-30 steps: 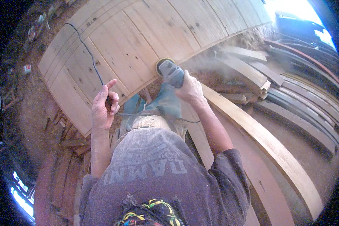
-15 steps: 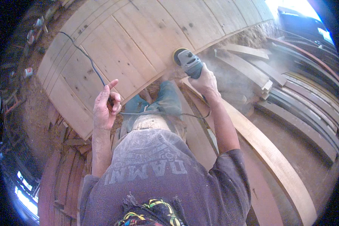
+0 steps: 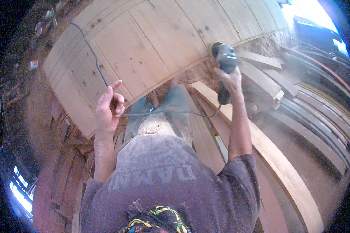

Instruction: The person uses an orbital sander to smooth the surface of a large wooden board. They move the sander across the board in overlapping passes while holding the power cord with the other hand. The board remains stationary on a workbench throughout the clip.

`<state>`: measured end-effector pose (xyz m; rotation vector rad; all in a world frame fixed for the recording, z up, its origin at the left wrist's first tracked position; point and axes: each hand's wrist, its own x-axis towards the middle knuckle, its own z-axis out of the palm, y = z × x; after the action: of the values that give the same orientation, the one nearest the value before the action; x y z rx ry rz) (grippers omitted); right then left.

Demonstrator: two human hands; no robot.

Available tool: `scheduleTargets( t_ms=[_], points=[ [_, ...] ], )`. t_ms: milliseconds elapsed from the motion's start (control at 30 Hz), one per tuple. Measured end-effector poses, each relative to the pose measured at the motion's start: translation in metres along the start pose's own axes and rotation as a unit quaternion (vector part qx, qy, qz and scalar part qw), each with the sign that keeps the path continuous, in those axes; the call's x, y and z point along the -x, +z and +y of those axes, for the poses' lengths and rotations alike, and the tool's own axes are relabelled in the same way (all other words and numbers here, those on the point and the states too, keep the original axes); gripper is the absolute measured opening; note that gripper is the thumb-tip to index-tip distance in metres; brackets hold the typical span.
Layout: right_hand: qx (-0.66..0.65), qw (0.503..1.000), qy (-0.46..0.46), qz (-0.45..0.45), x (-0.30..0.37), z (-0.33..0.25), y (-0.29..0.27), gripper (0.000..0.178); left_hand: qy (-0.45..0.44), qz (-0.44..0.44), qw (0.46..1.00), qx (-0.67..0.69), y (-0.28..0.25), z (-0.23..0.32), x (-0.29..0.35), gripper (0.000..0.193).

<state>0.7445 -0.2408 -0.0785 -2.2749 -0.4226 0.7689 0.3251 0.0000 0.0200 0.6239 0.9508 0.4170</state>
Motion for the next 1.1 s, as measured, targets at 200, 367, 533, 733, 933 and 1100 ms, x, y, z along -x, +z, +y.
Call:
scheduleTargets(
  t_ms=[200, 367, 533, 733, 933, 1100],
  points=[
    [0.114, 0.97, -0.094, -0.192, 0.114, -0.081, 0.13, 0.069, 0.021, 0.019, 0.999, -0.015, -0.038, 0.014, 0.015, 0.048],
    [0.226, 0.929, -0.118, -0.267, 0.146, -0.123, 0.195, 0.068, 0.023, 0.007, 1.0, -0.003, -0.052, 0.013, 0.016, 0.048],
    [0.247, 0.947, -0.079, -0.19, 0.11, -0.109, 0.154, 0.06, 0.014, 0.019, 1.0, -0.002, -0.058, 0.012, 0.017, 0.048],
    [0.227, 0.961, -0.03, -0.157, 0.069, -0.101, 0.096, 0.06, -0.003, 0.027, 1.0, 0.012, -0.024, 0.007, 0.001, 0.047],
    [0.223, 0.966, -0.006, -0.132, 0.029, -0.082, 0.049, 0.059, -0.014, -0.002, 1.0, 0.027, 0.029, 0.0, -0.034, 0.047],
    [0.213, 0.972, 0.02, -0.093, -0.011, -0.063, 0.006, 0.068, -0.038, -0.013, 0.999, 0.015, 0.07, 0.004, -0.062, 0.047]
  ],
)
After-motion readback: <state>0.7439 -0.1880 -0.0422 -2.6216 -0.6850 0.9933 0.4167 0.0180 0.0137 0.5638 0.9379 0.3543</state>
